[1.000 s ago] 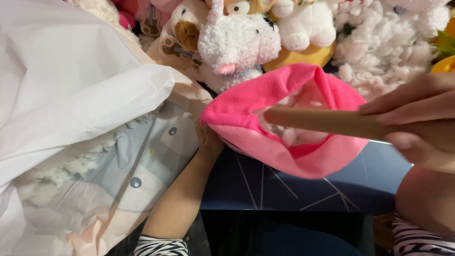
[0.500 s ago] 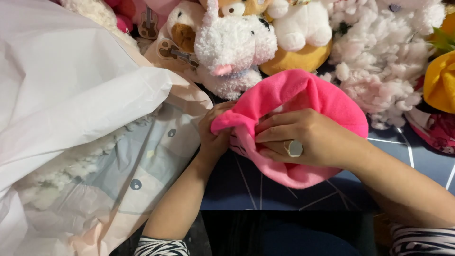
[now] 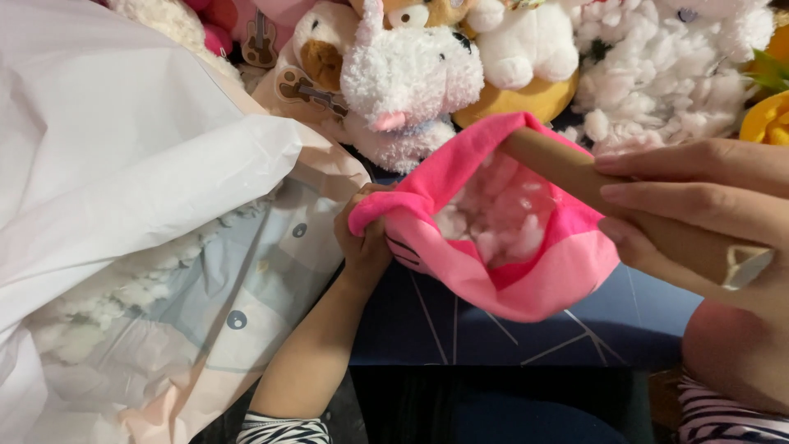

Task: Stuffing a pink plushie shell with white fiberfill using hands and a wooden stick to distribute the material.

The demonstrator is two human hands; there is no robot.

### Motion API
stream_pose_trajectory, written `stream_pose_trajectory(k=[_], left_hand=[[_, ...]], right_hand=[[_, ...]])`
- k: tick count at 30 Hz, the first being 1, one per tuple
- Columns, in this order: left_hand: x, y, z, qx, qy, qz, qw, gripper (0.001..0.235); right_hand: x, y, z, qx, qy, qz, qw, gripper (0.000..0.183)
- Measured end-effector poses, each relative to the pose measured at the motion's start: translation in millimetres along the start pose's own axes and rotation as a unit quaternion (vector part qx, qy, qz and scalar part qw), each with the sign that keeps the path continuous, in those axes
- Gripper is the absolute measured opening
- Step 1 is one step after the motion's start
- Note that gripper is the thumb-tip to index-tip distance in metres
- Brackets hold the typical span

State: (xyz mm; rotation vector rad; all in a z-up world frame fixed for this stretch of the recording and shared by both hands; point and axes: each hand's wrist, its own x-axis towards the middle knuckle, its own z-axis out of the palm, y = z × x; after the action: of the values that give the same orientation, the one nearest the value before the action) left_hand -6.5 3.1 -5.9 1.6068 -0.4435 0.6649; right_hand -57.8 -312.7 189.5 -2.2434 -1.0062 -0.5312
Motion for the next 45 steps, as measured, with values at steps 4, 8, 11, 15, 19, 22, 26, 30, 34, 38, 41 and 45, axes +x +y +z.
stream_pose_trajectory(k=[4, 8, 11, 15, 19, 22, 26, 30, 34, 38, 41, 45], left_hand=[[-1, -5, 0, -0.050, 0.001, 0.024, 0.998, 0.021], [-8, -16, 2, -0.058, 0.039, 0.007, 0.998, 0.013], [-6, -17, 3, -0.032, 0.051, 0.012, 0.998, 0.011], [-2, -12, 3, -0.014, 0.040, 0.026, 0.999, 0.014], [1, -8, 3, -0.007, 0.024, 0.078, 0.997, 0.014], [2, -1, 6, -0.030, 0.024, 0.075, 0.996, 0.012], [1, -12, 1, -0.050, 0.032, 0.070, 0.996, 0.008], [-1, -17, -3, -0.046, 0.011, 0.103, 0.993, 0.020], [2, -11, 2, -0.069, 0.009, 0.131, 0.989, 0.041], [-6, -21, -4, -0.013, 0.006, 0.076, 0.997, 0.017], [0, -6, 1, -0.041, 0.009, 0.125, 0.991, 0.030], [5, 0, 0, -0.027, -0.011, 0.132, 0.991, 0.036]], right_hand=[[17, 1, 13, -0.013, 0.000, -0.083, 0.996, 0.016], [13, 21, 29, 0.000, -0.042, -0.068, 0.997, 0.024], [15, 18, 22, 0.024, -0.037, -0.091, 0.995, 0.016], [9, 24, 3, 0.058, -0.103, -0.081, 0.990, 0.024], [9, 19, 22, 0.057, -0.113, -0.070, 0.990, 0.016], [21, 22, 47, 0.095, -0.192, -0.024, 0.977, 0.009], [7, 26, 16, 0.103, -0.141, -0.054, 0.983, 0.028], [-31, 43, -1, 0.029, -0.040, -0.049, 0.998, 0.024], [8, -8, 0, -0.007, -0.036, -0.037, 0.999, 0.022], [11, 18, 4, 0.026, -0.059, -0.096, 0.993, 0.019], [8, 25, 0, 0.024, -0.091, -0.084, 0.992, 0.024], [10, 21, -3, 0.065, -0.105, -0.051, 0.991, 0.020]])
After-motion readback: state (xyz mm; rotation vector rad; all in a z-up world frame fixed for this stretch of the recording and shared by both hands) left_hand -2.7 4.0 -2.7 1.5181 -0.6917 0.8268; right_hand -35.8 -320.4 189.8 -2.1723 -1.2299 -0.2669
